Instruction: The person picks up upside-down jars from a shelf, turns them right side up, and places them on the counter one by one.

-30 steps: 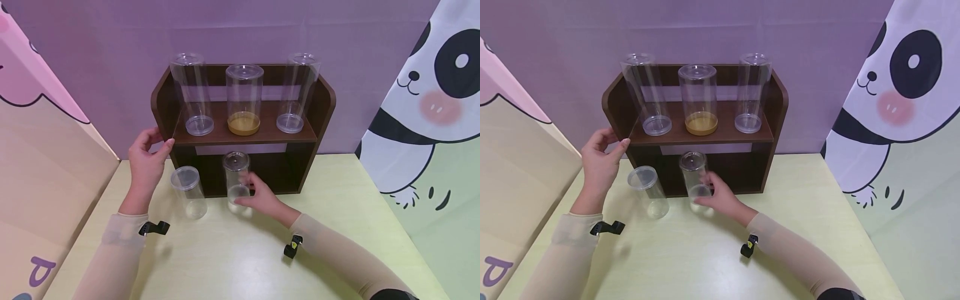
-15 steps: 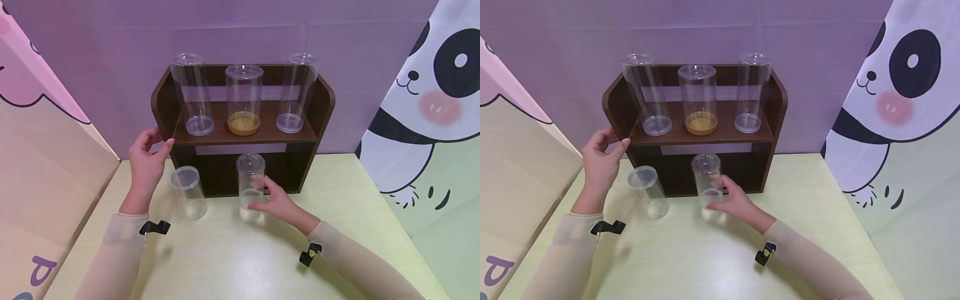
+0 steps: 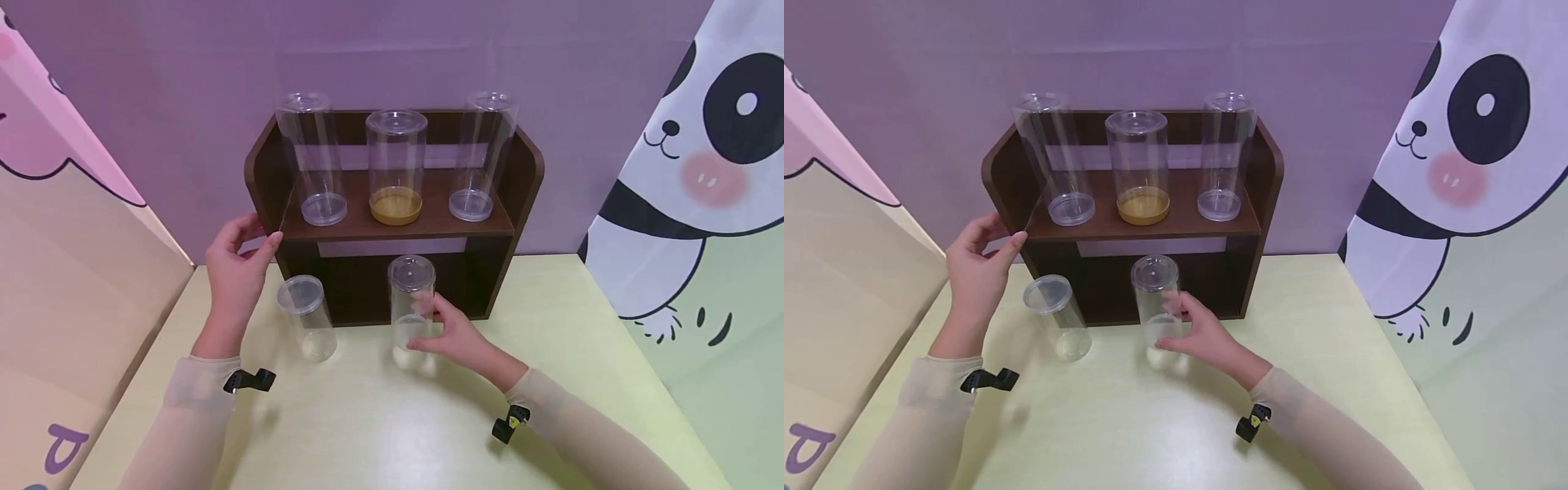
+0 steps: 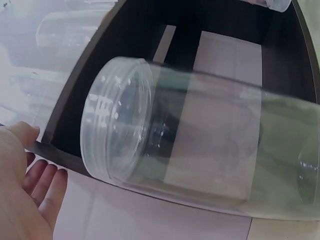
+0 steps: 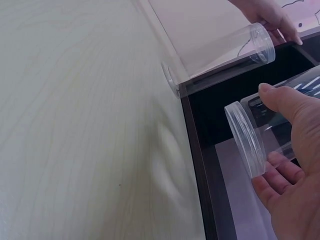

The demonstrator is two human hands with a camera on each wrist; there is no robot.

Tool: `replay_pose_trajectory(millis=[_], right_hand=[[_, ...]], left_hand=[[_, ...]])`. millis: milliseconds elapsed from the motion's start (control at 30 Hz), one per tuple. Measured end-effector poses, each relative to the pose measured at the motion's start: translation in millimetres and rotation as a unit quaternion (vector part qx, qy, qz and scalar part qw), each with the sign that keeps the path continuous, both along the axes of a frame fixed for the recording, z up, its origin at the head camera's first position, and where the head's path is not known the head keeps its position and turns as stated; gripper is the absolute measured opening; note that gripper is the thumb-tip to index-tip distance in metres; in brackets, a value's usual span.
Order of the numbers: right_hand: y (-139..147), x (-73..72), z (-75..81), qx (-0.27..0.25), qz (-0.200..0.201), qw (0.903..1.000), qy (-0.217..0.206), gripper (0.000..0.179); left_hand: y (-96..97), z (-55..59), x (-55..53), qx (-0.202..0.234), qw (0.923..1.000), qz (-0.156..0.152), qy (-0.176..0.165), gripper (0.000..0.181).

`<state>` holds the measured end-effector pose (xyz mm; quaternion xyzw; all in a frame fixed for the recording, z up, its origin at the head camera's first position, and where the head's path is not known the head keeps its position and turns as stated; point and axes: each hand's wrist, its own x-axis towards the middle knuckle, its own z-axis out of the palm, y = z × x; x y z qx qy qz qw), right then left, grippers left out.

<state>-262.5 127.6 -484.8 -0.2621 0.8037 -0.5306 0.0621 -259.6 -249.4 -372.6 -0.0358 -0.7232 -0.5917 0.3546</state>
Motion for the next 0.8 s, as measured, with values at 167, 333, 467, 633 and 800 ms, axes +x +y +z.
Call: replay_pose_trajectory(millis=[167, 333, 467, 633, 800], right_hand=[[0, 3.5, 1.0, -0.001, 0.005, 0.9999, 0.011, 0.086], [-1, 4.9, 3.6, -0.003, 0.009, 0.9999, 0.011, 0.086], [-2, 7.4, 5.4, -0.006, 0.012, 0.9999, -0.001, 0.085], [-6, 11.4, 6.0, -0.003, 0.013, 0.9999, -0.009, 0.082], [-12, 14.5, 9.0, 0.000, 0.027, 0.9996, 0.000, 0.081]], left_hand=[[5.1, 4.7, 12.6, 0.018, 0.9997, -0.003, 0.014, 0.036], [17.1, 11.4, 31.8, 0.013, 0.9995, -0.009, 0.028, 0.031], [31.5, 12.3, 42.1, -0.003, 0.9980, -0.060, 0.019, 0.030], [53.1, 12.1, 47.6, -0.051, 0.9880, -0.144, -0.023, 0.038], [76.0, 10.0, 49.1, -0.109, 0.9669, -0.222, -0.063, 0.051]])
